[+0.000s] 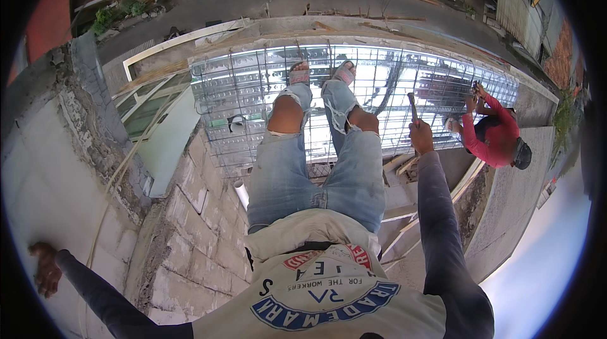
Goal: The person uses pliers to twist and secure wire ties at the intersections of a metal grid structure. They repeatedly reach for wire ties, wrap them around the grid, and twist them with pliers to fasten the sections together.
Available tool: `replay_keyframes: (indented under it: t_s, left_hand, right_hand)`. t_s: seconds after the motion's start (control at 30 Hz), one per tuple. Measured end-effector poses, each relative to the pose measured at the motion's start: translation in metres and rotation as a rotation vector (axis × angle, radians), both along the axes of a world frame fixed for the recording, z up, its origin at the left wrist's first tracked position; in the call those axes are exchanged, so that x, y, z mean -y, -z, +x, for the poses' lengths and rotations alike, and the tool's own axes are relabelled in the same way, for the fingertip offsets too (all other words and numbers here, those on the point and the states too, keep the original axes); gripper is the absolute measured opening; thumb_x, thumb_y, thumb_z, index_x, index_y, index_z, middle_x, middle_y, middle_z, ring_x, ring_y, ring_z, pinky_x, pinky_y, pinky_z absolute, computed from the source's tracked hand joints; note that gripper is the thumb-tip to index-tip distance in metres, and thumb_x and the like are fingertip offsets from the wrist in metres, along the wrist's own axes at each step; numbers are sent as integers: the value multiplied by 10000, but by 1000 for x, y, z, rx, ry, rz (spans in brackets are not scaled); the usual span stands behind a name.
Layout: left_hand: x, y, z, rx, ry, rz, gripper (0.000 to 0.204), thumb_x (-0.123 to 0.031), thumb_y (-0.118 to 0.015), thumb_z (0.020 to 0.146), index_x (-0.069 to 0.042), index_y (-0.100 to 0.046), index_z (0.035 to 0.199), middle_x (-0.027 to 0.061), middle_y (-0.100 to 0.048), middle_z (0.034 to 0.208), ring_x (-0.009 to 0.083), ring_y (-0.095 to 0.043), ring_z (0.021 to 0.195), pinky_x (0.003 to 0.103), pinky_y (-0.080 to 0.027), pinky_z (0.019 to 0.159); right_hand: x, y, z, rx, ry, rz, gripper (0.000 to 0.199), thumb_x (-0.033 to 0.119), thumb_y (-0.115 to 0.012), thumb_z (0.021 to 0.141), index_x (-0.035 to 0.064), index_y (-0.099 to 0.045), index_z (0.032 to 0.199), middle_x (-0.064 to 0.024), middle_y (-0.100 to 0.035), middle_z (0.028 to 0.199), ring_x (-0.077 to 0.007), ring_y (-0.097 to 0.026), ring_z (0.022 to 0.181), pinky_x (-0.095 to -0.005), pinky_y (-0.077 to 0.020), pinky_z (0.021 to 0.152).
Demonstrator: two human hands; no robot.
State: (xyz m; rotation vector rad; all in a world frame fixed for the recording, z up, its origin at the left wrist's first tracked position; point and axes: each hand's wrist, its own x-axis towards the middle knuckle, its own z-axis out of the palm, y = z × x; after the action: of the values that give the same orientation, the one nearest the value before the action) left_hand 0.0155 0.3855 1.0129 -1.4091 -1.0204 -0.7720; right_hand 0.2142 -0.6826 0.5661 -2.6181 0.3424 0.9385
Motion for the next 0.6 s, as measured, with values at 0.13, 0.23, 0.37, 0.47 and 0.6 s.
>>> replay_keyframes:
  t_s: [0.13,0.23,0.37,0.47,0.6]
  left_hand:
    - [4,3,-11,-21,37,4,995,-745,-369,1011,65,-330,1589,311,-315,1662,520,-326,1519,631,-379,1117]
    - [-7,-10,-18,4,23,19,994,-744,-368,1012,63,-328,1591,309,-314,1663,519,-326,1520,632,-377,1119]
    - [-6,-5,-18,1,45,8,993,-744,-366,1012,62,-327,1592,307,-314,1665,518,-325,1521,632,-375,1121]
    - [-10,-5,-19,6,47,-7,992,-743,-365,1013,60,-326,1594,305,-313,1666,517,-324,1522,633,-373,1123]
    - [-21,-7,-23,15,55,-17,991,-743,-363,1014,58,-324,1596,303,-312,1667,516,-323,1523,633,-370,1125]
  right_hand:
    - [5,9,-24,-12,-49,-90,238,214,-617,968,-11,-689,941,-160,-660,663,-312,-668,568,-452,-535,551]
    - [6,-16,-49,-115,63,-51,216,198,-640,977,-11,-691,957,-182,-682,705,-326,-687,613,-470,-539,617]
    - [-33,-79,-50,-98,-86,-57,222,206,-648,976,-12,-690,975,-200,-696,767,-359,-691,716,-482,-534,694]
    - [-69,-112,-46,-113,53,-40,217,185,-618,960,-25,-673,965,-265,-689,814,-472,-693,814,-522,-519,742]
    - [-73,-140,-68,-125,127,-26,205,150,-622,945,-52,-659,955,-276,-671,782,-446,-674,758,-498,-509,725]
